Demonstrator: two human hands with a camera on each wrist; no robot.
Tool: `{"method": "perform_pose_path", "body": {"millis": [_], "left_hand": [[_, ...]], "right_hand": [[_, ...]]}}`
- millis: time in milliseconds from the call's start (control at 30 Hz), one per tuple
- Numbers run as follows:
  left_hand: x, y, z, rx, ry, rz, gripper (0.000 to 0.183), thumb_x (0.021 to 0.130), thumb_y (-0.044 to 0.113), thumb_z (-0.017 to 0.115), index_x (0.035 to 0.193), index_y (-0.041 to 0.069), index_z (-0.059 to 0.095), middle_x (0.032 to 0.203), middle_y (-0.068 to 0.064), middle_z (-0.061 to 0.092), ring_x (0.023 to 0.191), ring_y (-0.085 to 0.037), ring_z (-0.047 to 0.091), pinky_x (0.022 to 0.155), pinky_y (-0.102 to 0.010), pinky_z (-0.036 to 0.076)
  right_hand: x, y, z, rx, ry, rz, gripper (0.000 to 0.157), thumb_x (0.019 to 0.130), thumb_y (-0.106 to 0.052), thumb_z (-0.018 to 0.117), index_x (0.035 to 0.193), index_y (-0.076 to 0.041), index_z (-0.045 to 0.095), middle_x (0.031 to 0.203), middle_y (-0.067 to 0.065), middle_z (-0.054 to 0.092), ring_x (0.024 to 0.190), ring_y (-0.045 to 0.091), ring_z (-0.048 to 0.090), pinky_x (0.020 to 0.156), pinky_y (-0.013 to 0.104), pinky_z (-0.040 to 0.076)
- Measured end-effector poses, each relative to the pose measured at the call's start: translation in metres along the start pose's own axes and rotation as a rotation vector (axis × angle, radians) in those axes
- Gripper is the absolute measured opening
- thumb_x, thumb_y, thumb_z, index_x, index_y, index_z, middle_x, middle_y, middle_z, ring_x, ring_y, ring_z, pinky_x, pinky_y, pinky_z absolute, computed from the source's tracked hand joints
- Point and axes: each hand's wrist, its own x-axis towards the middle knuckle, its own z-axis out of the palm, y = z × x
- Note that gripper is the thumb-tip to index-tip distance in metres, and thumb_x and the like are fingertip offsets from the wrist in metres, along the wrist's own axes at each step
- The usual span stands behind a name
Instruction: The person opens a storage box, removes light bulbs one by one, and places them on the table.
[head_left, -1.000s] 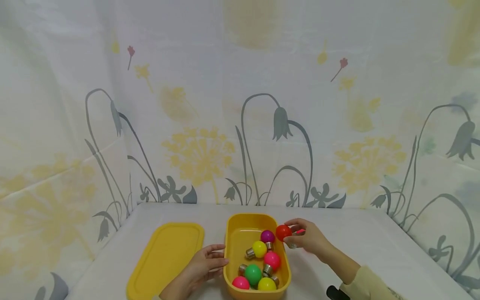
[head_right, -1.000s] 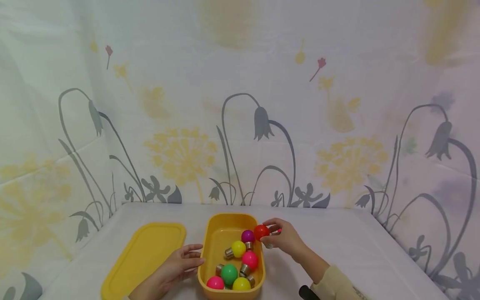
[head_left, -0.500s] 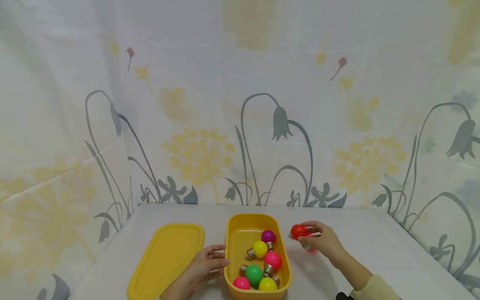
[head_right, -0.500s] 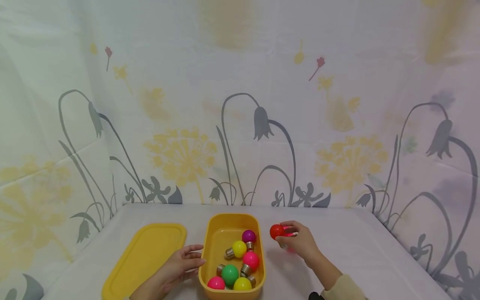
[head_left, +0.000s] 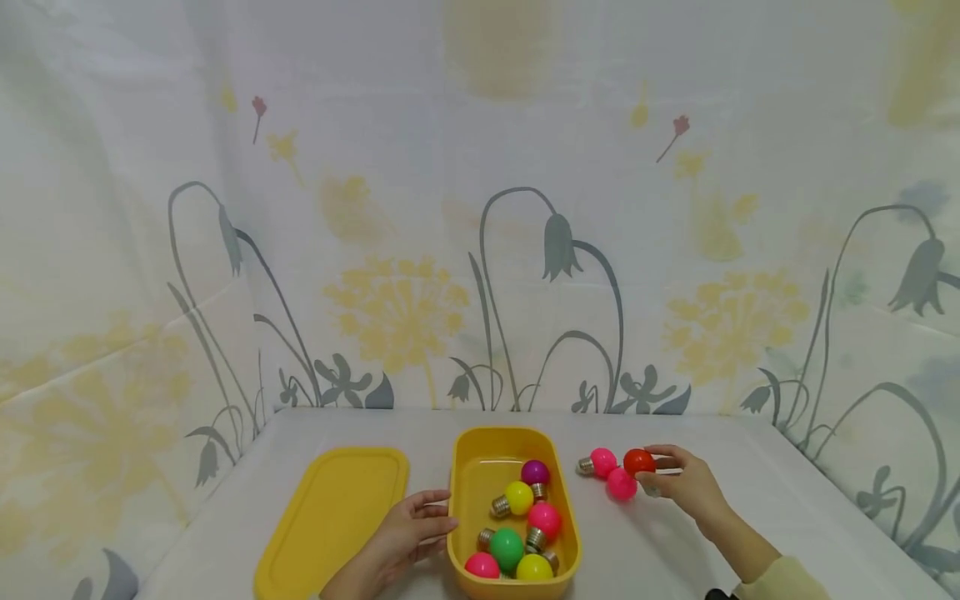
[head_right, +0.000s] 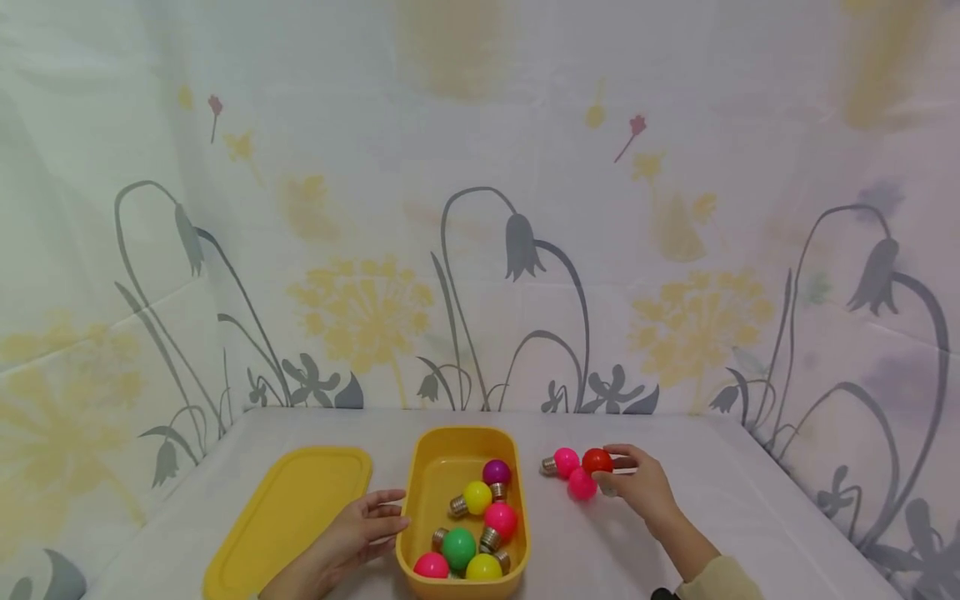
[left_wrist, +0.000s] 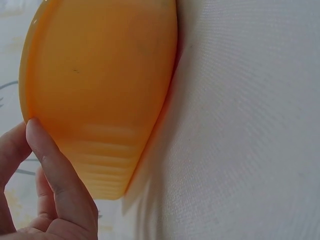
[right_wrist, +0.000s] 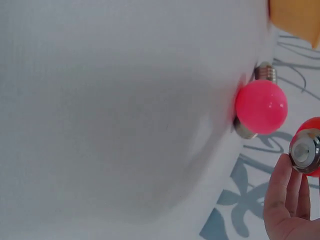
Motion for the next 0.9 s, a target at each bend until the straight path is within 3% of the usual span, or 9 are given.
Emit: {"method": "perform_pose_path", "body": {"millis": [300,433,600,900], "left_hand": [[-0.002,-0.001,0.000,-0.013,0.005,0.014,0.048,0.084,0.003,0.068,0.126,-0.005,0.047,0.099,-0.010,0.056,0.074,-0.013,0.060,0.068,-0.026,0.054],[-0.003,-0.002,0.001,-0.009,-0.001,0.014,0.048,0.084,0.003,0.067,0.126,-0.006,0.046,0.099,-0.010,0.057,0.073,-0.013,0.060,0.068,-0.026,0.054],[-0.004,-0.002,0.001,-0.002,-0.003,-0.002,0.049,0.085,0.005,0.067,0.128,-0.006,0.045,0.101,-0.012,0.057,0.075,-0.014,0.061,0.069,-0.027,0.054],[-0.002,0.001,0.001,-0.005,0.012,-0.016,0.050,0.084,0.005,0.068,0.128,-0.006,0.046,0.103,-0.013,0.057,0.075,-0.014,0.060,0.069,-0.027,0.054]], "right_hand": [[0.014,0.017,-0.009,0.021,0.016,0.054,0.058,0.084,-0.016,0.069,0.129,0.009,0.043,0.116,0.032,0.049,0.089,0.028,0.056,0.072,0.033,0.053],[0.019,0.026,-0.007,0.078,0.015,0.098,0.059,0.083,-0.013,0.070,0.128,0.011,0.041,0.109,0.031,0.052,0.081,0.023,0.058,0.069,0.032,0.054],[0.026,0.037,-0.002,0.069,0.022,0.147,0.057,0.081,-0.008,0.070,0.125,0.013,0.042,0.103,0.028,0.055,0.074,0.017,0.056,0.062,0.028,0.051],[0.032,0.036,-0.004,0.013,-0.062,0.209,0.060,0.081,-0.012,0.070,0.127,0.012,0.040,0.108,0.029,0.050,0.073,0.019,0.056,0.064,0.029,0.051]]}}
